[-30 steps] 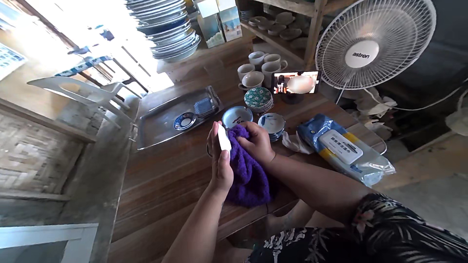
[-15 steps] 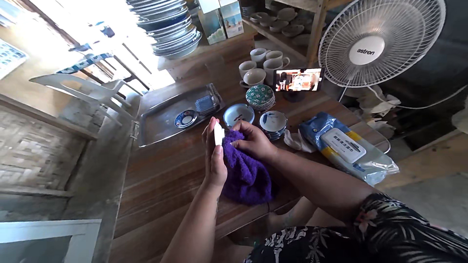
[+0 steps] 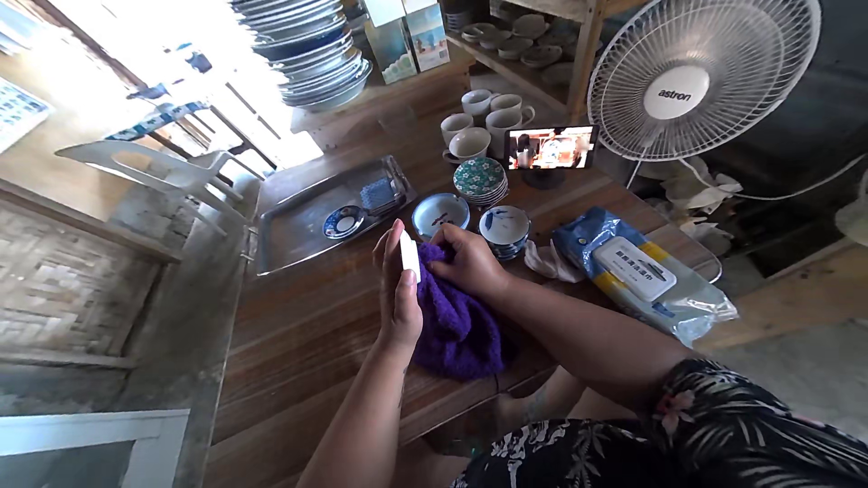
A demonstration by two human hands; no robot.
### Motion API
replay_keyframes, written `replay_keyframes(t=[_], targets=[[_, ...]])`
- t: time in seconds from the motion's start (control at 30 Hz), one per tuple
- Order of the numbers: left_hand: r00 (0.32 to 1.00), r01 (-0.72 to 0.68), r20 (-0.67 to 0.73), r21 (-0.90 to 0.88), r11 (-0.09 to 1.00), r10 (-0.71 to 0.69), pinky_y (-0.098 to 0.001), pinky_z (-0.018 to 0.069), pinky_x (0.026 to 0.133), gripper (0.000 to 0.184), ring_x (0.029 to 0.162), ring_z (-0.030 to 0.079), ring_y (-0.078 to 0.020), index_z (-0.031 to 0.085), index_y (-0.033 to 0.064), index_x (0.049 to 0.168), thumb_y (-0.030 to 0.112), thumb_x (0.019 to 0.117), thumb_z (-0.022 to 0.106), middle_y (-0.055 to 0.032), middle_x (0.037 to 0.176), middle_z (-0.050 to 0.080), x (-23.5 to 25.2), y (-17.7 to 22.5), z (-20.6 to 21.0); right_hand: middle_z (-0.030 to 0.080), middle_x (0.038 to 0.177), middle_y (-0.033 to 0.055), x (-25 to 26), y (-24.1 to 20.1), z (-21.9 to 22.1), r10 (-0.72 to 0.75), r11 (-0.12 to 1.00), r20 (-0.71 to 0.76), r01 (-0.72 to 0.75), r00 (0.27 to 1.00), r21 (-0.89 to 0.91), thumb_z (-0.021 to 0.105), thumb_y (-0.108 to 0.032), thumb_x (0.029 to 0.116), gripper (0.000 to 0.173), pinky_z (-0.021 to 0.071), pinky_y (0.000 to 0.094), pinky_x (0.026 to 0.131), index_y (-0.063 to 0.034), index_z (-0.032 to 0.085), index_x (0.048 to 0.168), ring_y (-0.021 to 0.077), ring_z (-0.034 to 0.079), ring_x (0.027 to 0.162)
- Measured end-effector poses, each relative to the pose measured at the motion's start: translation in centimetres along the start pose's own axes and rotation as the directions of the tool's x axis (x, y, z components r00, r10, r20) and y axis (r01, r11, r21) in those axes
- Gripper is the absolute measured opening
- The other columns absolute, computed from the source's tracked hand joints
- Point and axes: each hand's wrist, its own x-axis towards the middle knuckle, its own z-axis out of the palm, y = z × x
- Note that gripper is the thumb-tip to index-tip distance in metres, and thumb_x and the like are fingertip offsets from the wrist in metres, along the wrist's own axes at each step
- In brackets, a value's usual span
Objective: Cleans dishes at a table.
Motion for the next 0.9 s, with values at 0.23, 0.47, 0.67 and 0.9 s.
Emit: replay_keyframes(t=[0.23, 0.47, 0.67, 0.9], targets=[[1.000, 0.014, 0.021, -0.039, 0.999, -0.013, -0.0386, 0.0235, 0.123, 0.081, 0.150, 0.027, -0.0165, 0.035, 0.0045, 0.154, 0.066, 0.1025, 0.025, -0.0086, 0.161, 0.034, -0.2, 0.4, 0.5, 0.070, 0.092, 0.0070, 0.0, 0.6, 0.2, -0.030, 0.947, -0.184, 0.086, 0.982, 0.309, 0.073, -0.001, 0.0839, 0.019, 0.0563, 0.0220, 0.076, 0.0023, 0.065, 0.101, 0.0049, 0.066, 0.081], [0.998, 0.070, -0.002, -0.067, 0.995, -0.070, -0.0365, 0.0265, 0.122, 0.087, 0.148, 0.032, -0.0158, 0.027, 0.0036, 0.157, 0.070, 0.1006, 0.023, -0.0085, 0.160, 0.036, -0.1, 0.2, 0.1, 0.069, 0.095, 0.0079, -0.4, 0.4, 0.3, -0.175, 0.882, -0.086, 0.195, 0.981, 0.430, 0.072, 0.006, 0.0805, 0.022, 0.0561, 0.0210, 0.080, 0.0046, 0.065, 0.101, 0.0047, 0.066, 0.085], [0.987, 0.137, -0.069, -0.125, 0.983, -0.146, -0.0319, 0.0340, 0.117, 0.085, 0.142, 0.040, -0.0126, 0.024, 0.0079, 0.160, 0.069, 0.1001, 0.029, -0.0052, 0.158, 0.039, 0.2, 0.1, -0.4, 0.068, 0.093, 0.0131, -0.2, 0.1, 0.3, -0.083, 0.976, 0.095, 0.062, 0.992, 0.206, 0.077, -0.001, 0.0829, 0.020, 0.0569, 0.0364, 0.078, 0.0026, 0.066, 0.099, 0.0179, 0.067, 0.084], [0.998, 0.066, 0.009, -0.100, 0.993, -0.065, -0.0359, 0.0273, 0.121, 0.088, 0.147, 0.033, -0.0143, 0.028, 0.0050, 0.158, 0.071, 0.0997, 0.027, -0.0070, 0.160, 0.037, -0.2, 0.3, 0.4, 0.068, 0.093, 0.0115, 0.2, 1.1, 0.2, -0.061, 0.975, -0.129, 0.086, 0.990, 0.206, 0.073, -0.003, 0.0858, 0.018, 0.0562, 0.0291, 0.077, 0.0031, 0.065, 0.101, 0.0126, 0.066, 0.083]])
